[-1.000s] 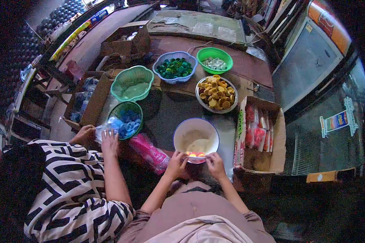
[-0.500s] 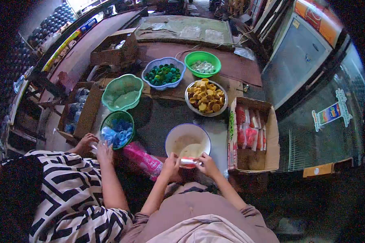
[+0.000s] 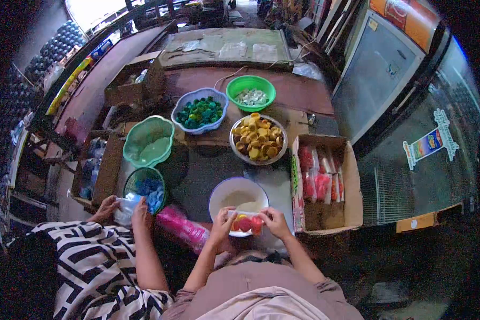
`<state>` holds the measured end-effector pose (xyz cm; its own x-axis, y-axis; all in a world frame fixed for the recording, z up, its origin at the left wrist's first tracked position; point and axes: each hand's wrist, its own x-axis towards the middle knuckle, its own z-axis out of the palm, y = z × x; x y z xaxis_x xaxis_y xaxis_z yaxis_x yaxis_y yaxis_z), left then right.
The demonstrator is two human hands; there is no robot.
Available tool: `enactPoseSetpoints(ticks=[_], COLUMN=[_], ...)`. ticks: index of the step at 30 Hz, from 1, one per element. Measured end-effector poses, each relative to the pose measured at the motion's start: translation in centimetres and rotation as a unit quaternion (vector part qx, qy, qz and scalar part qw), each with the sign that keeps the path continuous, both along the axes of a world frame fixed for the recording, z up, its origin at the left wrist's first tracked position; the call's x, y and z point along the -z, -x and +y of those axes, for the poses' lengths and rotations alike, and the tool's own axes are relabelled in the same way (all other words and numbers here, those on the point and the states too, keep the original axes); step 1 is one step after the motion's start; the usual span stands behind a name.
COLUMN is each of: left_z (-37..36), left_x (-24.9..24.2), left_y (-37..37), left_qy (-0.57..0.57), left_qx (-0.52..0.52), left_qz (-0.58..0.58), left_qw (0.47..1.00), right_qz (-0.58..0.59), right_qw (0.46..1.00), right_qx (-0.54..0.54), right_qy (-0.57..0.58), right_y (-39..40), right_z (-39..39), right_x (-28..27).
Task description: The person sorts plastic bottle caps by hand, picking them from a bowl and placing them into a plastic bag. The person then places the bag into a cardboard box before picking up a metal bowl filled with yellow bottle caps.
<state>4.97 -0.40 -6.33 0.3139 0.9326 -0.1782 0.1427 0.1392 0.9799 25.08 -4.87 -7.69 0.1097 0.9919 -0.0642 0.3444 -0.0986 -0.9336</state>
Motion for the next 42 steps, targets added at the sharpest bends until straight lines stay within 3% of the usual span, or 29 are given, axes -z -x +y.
enactPoseSetpoints(ticks=[2,6,9,10,12,13,14,15,18,19,22,23,26,27,31,37,42], left_z=[0.2,0.6,1.0,1.2,1.5,1.6,1.7,1.9,2.3,2.4,2.4,2.5,2.7,2.7,3.0,3.3,3.1], left_x=[1.4,2.6,1.1,1.1,-0.2,-0.2,-0.2,0.1,0.9,0.8,-0.5,-0.1,0.7,0.8,1.5,2.1,1.1], left_y=[-0.3,-0.7,-0.4,-0.1,0.2,0.6,0.9,1.1,1.5,1.5,1.3,1.3,1.4,1.4,1.3,1.5,1.6], left_qy=[0.06,0.132,0.152,0.144,0.139,0.139,0.141,0.148,0.145,0.141,0.137,0.147,0.153,0.149,0.153,0.13,0.138], left_qx=[0.023,0.065,0.089,0.094,0.081,0.075,0.068,0.055,0.033,0.028,0.022,0.013,0.014,0.015,0.011,0.014,-0.001], left_qz=[-0.071,-0.031,-0.01,-0.001,0.005,0.006,0.007,-0.005,-0.011,-0.021,-0.014,-0.026,-0.015,-0.015,0.0,0.035,0.032], left_qw=[0.995,0.989,0.984,0.985,0.987,0.987,0.988,0.987,0.989,0.989,0.99,0.989,0.988,0.989,0.988,0.991,0.99], right_qz=[0.028,0.045,0.025,-0.07,-0.004,-0.081,-0.042,0.059,-0.127,-0.088,-0.124,-0.081,-0.138,-0.065,-0.272,-0.268,-0.273], right_qw=[0.999,0.998,0.991,0.98,0.952,0.934,0.917,0.893,0.858,0.853,0.836,0.843,0.837,0.88,0.86,0.88,0.875], right_qx=[-0.002,0.03,0.134,0.167,0.286,0.309,0.349,0.427,0.478,0.487,0.525,0.527,0.522,0.468,0.43,0.382,0.398], right_qy=[0.017,0.015,-0.002,-0.086,-0.104,-0.159,-0.188,-0.129,-0.136,-0.166,-0.097,-0.067,-0.09,-0.043,0.033,0.091,0.034], right_y=[-0.8,-3.1,-7.8,-10.2,-13.5,-17.6,-20.6,-20.6,-26.3,-28.4,-27.9,-27.5,-28.9,-28.6,-26.9,-28.3,-27.6], right_z=[-0.2,-0.6,0.1,0.6,1.3,2.1,2.8,3.6,5.7,6.6,8.6,9.1,10.5,10.4,10.7,10.3,9.2], right_x=[0.8,-1.6,-3.4,-2.9,-5.4,-2.1,-0.5,-3.0,1.4,4.6,5.3,5.2,10.2,9.1,7.5,7.8,5.2])
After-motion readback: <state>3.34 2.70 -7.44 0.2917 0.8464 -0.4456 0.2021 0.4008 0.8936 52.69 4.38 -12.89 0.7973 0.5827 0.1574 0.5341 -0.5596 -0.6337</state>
